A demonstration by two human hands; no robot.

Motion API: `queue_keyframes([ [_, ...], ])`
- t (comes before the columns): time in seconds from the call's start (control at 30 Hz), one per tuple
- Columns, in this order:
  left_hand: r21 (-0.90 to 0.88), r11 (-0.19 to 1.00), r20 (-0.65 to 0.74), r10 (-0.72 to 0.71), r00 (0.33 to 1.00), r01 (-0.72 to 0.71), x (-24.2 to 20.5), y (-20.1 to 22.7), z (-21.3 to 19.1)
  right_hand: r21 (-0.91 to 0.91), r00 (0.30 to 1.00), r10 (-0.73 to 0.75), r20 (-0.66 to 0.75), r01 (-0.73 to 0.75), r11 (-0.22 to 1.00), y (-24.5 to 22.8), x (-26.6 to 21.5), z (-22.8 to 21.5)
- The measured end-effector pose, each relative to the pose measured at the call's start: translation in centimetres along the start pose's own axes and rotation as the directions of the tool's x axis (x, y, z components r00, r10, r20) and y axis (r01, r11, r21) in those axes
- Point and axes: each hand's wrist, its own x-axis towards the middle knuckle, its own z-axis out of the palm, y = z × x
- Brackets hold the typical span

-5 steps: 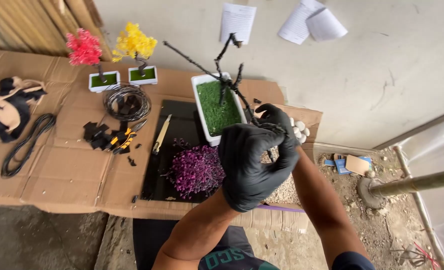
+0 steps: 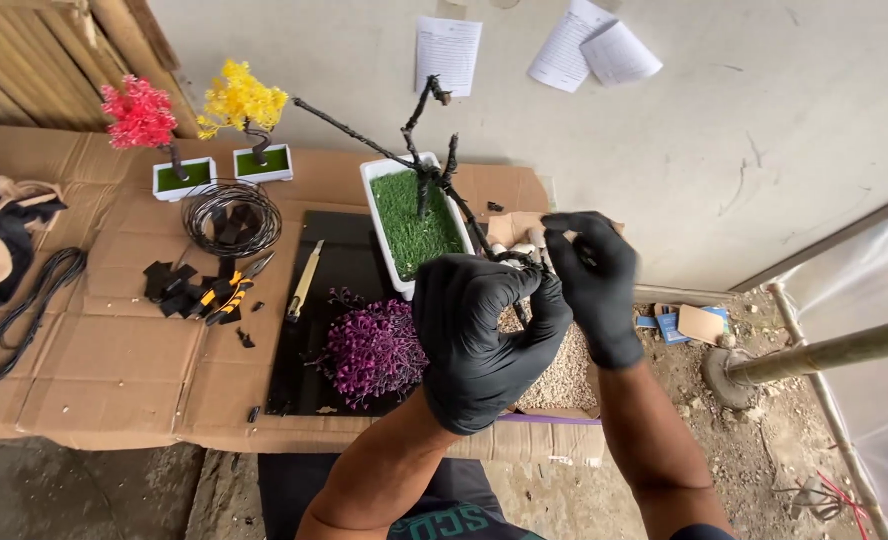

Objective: The person assembles a decorative bonsai tree by first securing a black branch into a white rectangular pot filled with green moss. They then attach several purple artificial flower sprigs to the branches, arranging them to create a full appearance.

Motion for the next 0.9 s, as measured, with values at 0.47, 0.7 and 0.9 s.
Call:
queue_keyframes([
  [0.47, -0.032, 0.992, 0.039, -0.119, 0.992, 0.121, 1.1, 1.4, -0.8, 0.33, 0.933, -0.271, -0.237, 0.339, 0.881, -9.0, -3.0, 0.1],
  [0.7, -0.193, 0.966, 0.248, -0.124, 0.961, 0.174, 1.4, 0.5, -3.6, 0.355, 0.918, -0.25, -0.309, 0.355, 0.865, -10.1, -2.8, 0.3],
  [0.9, 0.18, 0.824, 0.369, -0.563, 0.74, 0.538, -2.5, -12.7, -6.2, 0.203, 0.863, -0.346, -0.368, 0.438, 0.876, -10.6, -3.1, 0.5],
])
